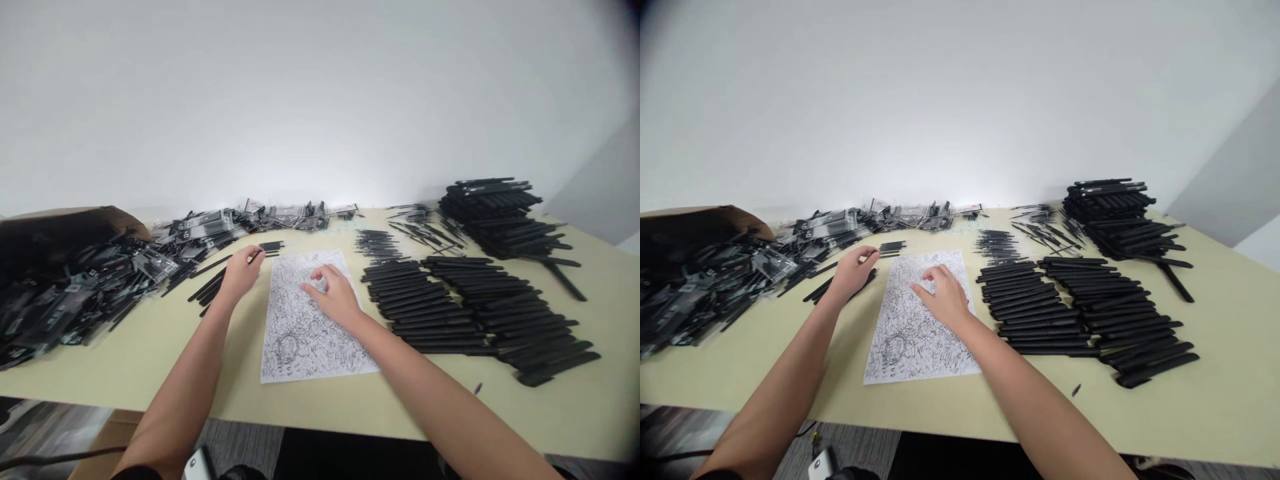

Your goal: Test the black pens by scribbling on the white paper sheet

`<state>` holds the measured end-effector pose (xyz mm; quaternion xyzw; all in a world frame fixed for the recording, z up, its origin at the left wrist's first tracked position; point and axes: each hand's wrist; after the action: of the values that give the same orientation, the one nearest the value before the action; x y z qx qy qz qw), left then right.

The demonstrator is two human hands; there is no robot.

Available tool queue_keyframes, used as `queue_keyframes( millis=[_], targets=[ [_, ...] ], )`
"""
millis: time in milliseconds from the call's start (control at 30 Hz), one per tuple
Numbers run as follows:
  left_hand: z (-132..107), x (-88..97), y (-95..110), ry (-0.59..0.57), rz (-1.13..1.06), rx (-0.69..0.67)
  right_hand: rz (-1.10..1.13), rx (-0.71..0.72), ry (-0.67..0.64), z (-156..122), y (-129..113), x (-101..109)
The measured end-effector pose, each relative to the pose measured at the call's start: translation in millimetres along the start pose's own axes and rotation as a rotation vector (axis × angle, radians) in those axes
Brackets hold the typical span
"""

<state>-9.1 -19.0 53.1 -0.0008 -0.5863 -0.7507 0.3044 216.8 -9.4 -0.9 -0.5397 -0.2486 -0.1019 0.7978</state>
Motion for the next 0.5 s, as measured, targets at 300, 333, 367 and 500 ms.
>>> queue_keyframes(
  millis=[300, 333, 367, 500],
  targets=[
    [-15, -2.8, -4, -0.236, 1.14, 0.108, -0.514, 0.156, -0.314, -10, -14, 4],
    [-15, -2.9, -3, -0.23, 1.159, 0.109, -0.516, 0.157, -0.316, -9, -14, 4],
    [-15, -2.8, -3, -0.225, 1.172, 0.109, -0.518, 0.156, -0.318, -9, -13, 4],
    [-15, -1.7, -1, -0.243, 1.183, 0.128, -0.532, 0.149, -0.333, -8, -13, 4]
  ],
)
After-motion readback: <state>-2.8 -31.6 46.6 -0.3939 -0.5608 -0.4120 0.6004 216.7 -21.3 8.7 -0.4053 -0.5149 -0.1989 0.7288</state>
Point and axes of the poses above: each hand's wrist, its own z-axis towards the middle knuckle, its own x-axis out of the back of the hand, y = z × x, and after that the axes turned 6 degrees about -x, right-handed
